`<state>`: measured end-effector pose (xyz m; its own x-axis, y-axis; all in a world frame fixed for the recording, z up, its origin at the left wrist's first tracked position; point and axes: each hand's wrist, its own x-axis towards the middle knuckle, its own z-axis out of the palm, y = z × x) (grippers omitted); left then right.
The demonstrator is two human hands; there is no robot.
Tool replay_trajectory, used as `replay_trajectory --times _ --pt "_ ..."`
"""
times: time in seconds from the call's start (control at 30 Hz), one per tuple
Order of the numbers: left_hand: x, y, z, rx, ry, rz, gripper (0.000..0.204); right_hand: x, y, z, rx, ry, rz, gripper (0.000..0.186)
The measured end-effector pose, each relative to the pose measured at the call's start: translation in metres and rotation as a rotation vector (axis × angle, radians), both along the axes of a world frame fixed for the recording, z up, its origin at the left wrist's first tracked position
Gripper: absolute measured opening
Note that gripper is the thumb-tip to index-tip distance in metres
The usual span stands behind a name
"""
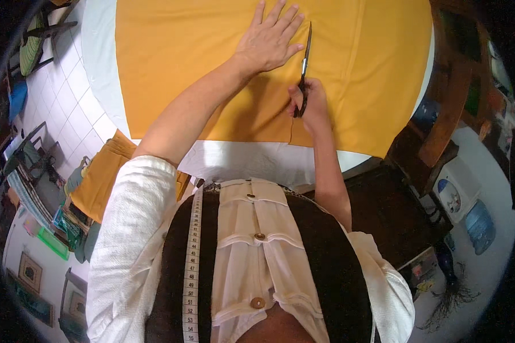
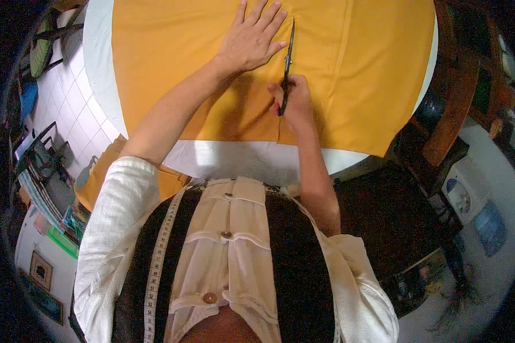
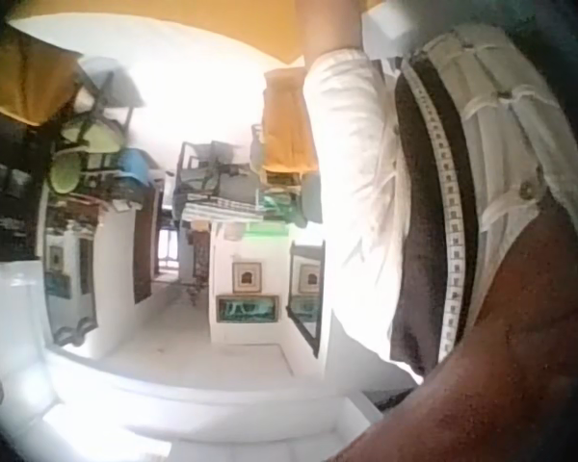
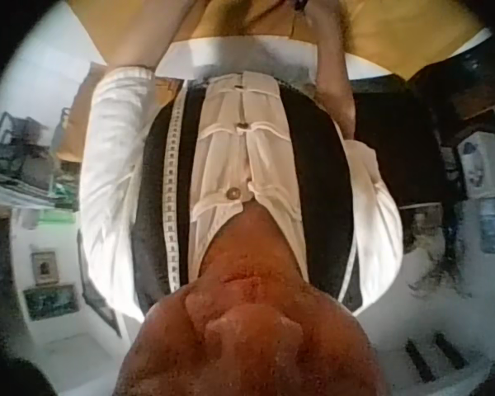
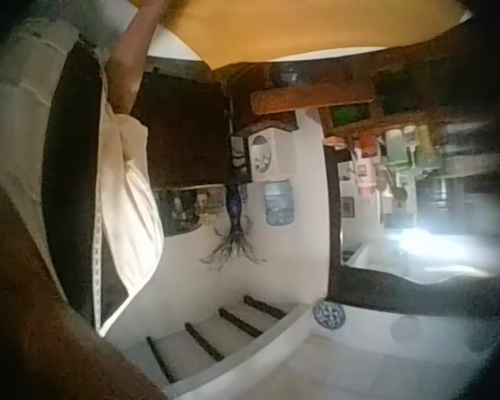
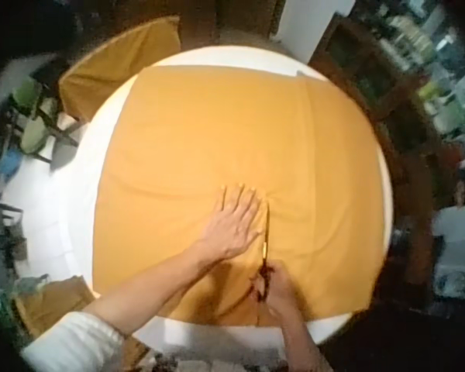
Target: Measure a piece of yellow fabric with a measuring tape, mark it with a pencil, and then cut it along the marked line with scissors.
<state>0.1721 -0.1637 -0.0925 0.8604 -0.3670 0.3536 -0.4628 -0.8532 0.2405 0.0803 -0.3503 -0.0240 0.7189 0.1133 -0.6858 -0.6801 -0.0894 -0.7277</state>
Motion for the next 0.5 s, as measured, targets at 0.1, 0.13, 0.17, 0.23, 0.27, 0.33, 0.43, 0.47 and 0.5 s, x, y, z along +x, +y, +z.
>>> replay_trajectory --times 0.1,0.13,0.17,0.23,0.27,0.33,0.43,0.47,0.5 --pt "-0.0004 -0.0014 0.0023 -0.003 0.025 -0.004 0.076 0.0091 0.0028 0.0008 0.022 0.001 -0.015 0.043" --pt "-0.0006 -0.0020 0.0030 -0.005 0.033 -0.005 0.076 0.0100 0.0029 0.0008 0.030 0.002 -0.020 0.043" --pt "-0.0007 -0.0015 0.0028 -0.004 0.034 -0.004 0.076 0.0093 0.0030 0.0010 0.030 0.002 -0.019 0.043" --pt "-0.0006 -0.0008 0.0023 -0.012 0.012 -0.001 0.075 0.0052 0.0018 0.0013 0.020 0.012 -0.017 0.043" --pt "-0.0006 -0.0004 0.0020 -0.016 0.001 0.001 0.075 0.0033 0.0012 0.0015 0.015 0.017 -0.016 0.043" --pt "-0.0007 -0.0004 0.0024 -0.021 -0.010 0.001 0.075 0.0028 0.0007 0.0019 0.009 0.023 -0.016 0.042" --pt "-0.0010 -0.0014 0.0042 -0.021 0.007 -0.004 0.075 0.0059 0.0006 0.0031 0.001 -0.013 0.002 0.041" --pt "-0.0010 -0.0018 0.0047 -0.021 0.013 -0.007 0.075 0.0071 0.0007 0.0038 -0.002 -0.025 0.008 0.041" --pt "-0.0014 -0.0015 0.0051 -0.020 0.015 -0.006 0.075 0.0087 0.0018 0.0053 -0.002 -0.024 0.009 0.041"
